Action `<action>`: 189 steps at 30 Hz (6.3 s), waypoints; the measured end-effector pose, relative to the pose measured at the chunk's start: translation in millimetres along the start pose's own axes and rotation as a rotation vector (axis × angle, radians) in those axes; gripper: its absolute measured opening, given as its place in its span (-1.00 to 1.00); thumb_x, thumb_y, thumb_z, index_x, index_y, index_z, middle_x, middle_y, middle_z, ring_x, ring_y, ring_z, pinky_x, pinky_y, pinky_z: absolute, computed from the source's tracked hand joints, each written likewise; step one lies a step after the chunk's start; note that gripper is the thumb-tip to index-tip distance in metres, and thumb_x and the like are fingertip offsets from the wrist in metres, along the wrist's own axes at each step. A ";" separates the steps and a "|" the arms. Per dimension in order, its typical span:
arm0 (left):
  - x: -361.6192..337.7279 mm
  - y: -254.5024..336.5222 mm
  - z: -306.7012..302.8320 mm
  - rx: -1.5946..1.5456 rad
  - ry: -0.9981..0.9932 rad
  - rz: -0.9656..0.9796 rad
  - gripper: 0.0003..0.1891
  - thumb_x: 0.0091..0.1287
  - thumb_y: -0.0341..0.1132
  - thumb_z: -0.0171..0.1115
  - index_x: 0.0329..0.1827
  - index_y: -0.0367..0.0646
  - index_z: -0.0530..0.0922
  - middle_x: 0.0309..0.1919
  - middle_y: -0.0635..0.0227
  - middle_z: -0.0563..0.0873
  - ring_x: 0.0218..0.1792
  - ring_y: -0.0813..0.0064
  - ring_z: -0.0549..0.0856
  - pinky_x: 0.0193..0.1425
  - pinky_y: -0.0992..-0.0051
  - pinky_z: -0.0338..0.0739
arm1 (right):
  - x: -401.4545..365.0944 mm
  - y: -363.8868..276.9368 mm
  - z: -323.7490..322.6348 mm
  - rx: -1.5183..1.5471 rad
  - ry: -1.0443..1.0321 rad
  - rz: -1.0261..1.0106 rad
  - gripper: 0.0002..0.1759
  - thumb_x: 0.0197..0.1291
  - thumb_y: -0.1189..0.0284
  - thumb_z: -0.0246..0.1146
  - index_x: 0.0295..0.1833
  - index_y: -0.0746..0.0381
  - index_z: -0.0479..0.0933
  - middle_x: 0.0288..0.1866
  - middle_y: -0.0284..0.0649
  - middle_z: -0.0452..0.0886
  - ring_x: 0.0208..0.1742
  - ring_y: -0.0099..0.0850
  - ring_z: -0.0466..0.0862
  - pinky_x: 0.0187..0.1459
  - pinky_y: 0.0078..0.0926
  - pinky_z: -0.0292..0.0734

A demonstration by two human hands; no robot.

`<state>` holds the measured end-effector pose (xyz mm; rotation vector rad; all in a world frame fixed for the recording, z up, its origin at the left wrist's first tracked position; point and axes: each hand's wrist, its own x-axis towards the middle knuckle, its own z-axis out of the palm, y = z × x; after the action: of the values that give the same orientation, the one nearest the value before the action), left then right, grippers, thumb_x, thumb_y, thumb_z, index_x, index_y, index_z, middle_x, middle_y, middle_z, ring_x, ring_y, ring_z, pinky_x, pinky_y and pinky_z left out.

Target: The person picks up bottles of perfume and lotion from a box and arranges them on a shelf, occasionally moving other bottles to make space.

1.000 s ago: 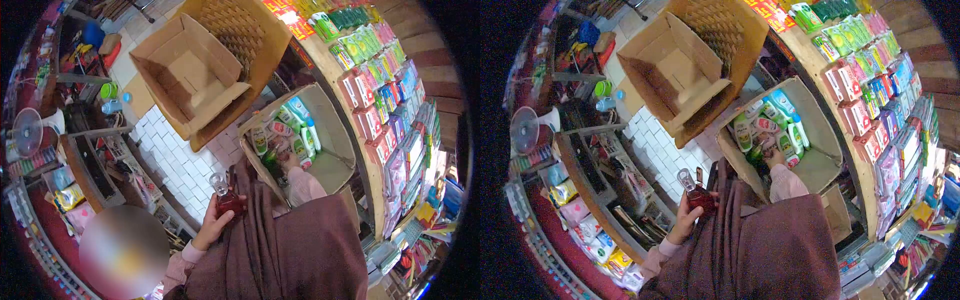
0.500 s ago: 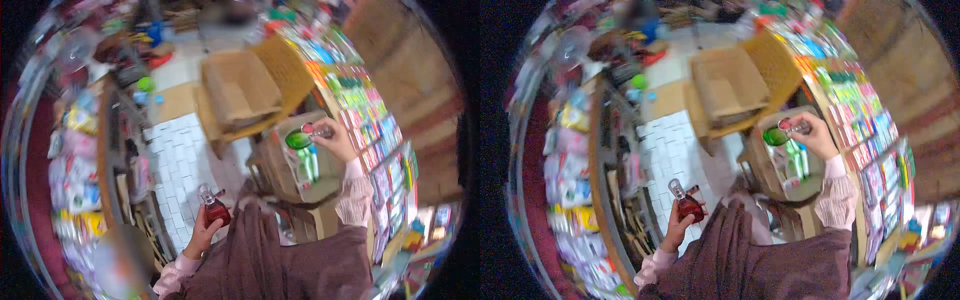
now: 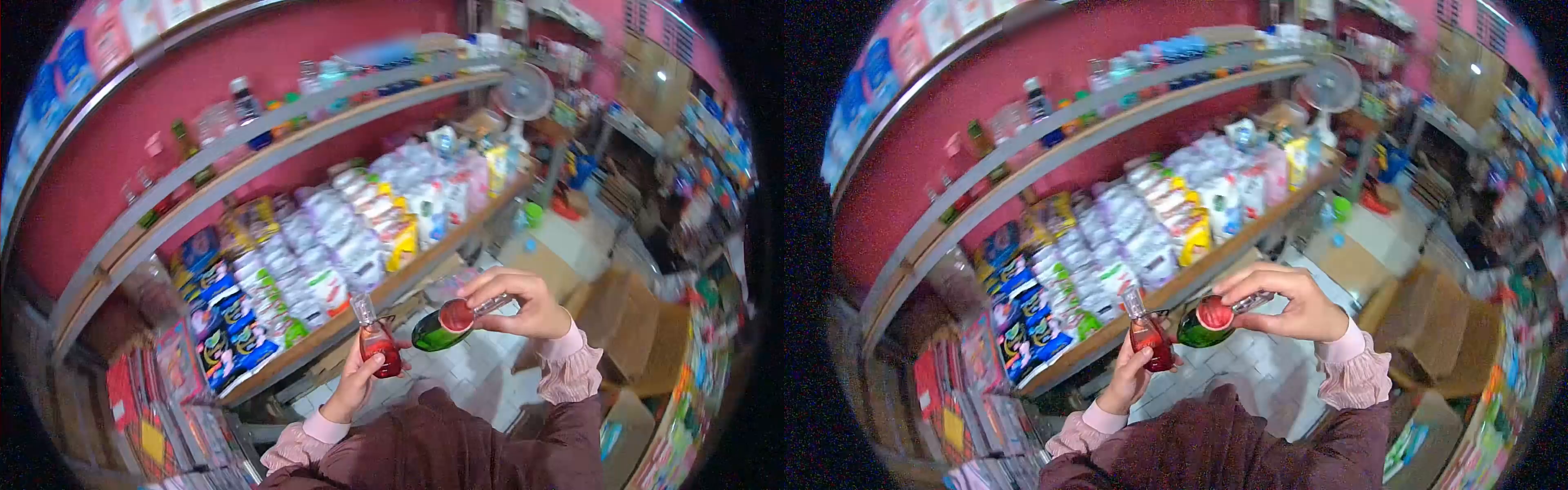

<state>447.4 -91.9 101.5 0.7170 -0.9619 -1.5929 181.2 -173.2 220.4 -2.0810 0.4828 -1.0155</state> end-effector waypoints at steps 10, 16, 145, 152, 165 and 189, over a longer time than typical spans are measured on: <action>24.5 51.8 -56.9 -0.026 0.295 0.388 -0.11 0.07 -0.46 0.39 0.43 -0.12 0.02 0.19 0.31 0.42 0.14 0.38 0.53 0.17 0.33 0.49 | 187.1 49.0 39.9 0.184 -0.375 -0.229 -0.81 -0.06 0.57 0.43 -0.27 0.29 0.62 -0.16 -0.15 0.65 -0.08 -0.31 0.63 -0.02 -0.39 0.49; 34.5 69.4 -75.3 -0.177 0.660 0.537 -0.27 0.07 -0.70 0.25 0.35 -0.19 0.21 0.12 0.37 0.46 0.12 0.51 0.49 0.22 0.46 0.40 | 280.4 55.9 75.1 0.229 -0.729 -0.339 -0.86 0.04 0.58 0.38 -0.24 0.28 0.63 -0.10 -0.19 0.58 -0.10 -0.43 0.60 -0.08 -0.51 0.54; -70.8 211.5 -305.1 0.415 0.645 0.870 -0.26 0.24 -0.36 0.12 0.47 -0.13 -0.02 0.40 0.04 0.17 0.10 0.25 0.55 0.15 0.28 0.50 | 608.6 -81.2 372.0 -0.235 -0.409 -0.645 -0.75 -0.03 0.41 0.37 -0.18 0.23 0.63 -0.42 -0.25 0.63 -0.37 -0.51 0.61 -0.30 -0.49 0.52; -76.3 205.4 -315.6 0.522 0.705 0.877 -0.36 0.20 -0.32 0.15 0.37 -0.17 0.17 0.41 0.05 0.16 0.10 0.27 0.53 0.14 0.30 0.49 | 608.2 -56.2 396.7 -0.485 -0.556 -0.633 -0.76 -0.13 0.30 0.38 -0.31 0.15 0.63 -0.36 -0.21 0.66 -0.28 -0.30 0.66 -0.18 -0.30 0.47; -74.5 202.5 -322.1 0.494 0.660 0.936 -0.41 0.22 -0.46 0.16 0.34 -0.22 0.23 0.36 0.13 0.21 0.16 0.28 0.51 0.16 0.31 0.48 | 605.7 -57.6 392.7 -0.651 -0.729 -0.559 -0.77 -0.13 0.19 0.41 -0.36 0.05 0.64 -0.43 -0.36 0.68 -0.28 -0.43 0.65 -0.03 -0.34 0.19; -77.2 193.6 -319.2 0.473 0.671 0.848 -0.56 0.26 -0.41 0.15 0.22 -0.24 0.37 0.30 0.08 0.31 0.17 0.30 0.50 0.18 0.34 0.46 | 601.3 -52.1 401.8 -0.702 -0.606 -0.659 -0.37 -0.06 0.23 0.46 0.17 0.14 0.47 -0.22 -0.19 0.69 -0.18 -0.39 0.68 -0.01 -0.37 0.51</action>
<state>828.4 -101.6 111.3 0.9126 -0.9403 -0.3344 867.5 -318.3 403.8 -3.1369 -0.2278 -0.4992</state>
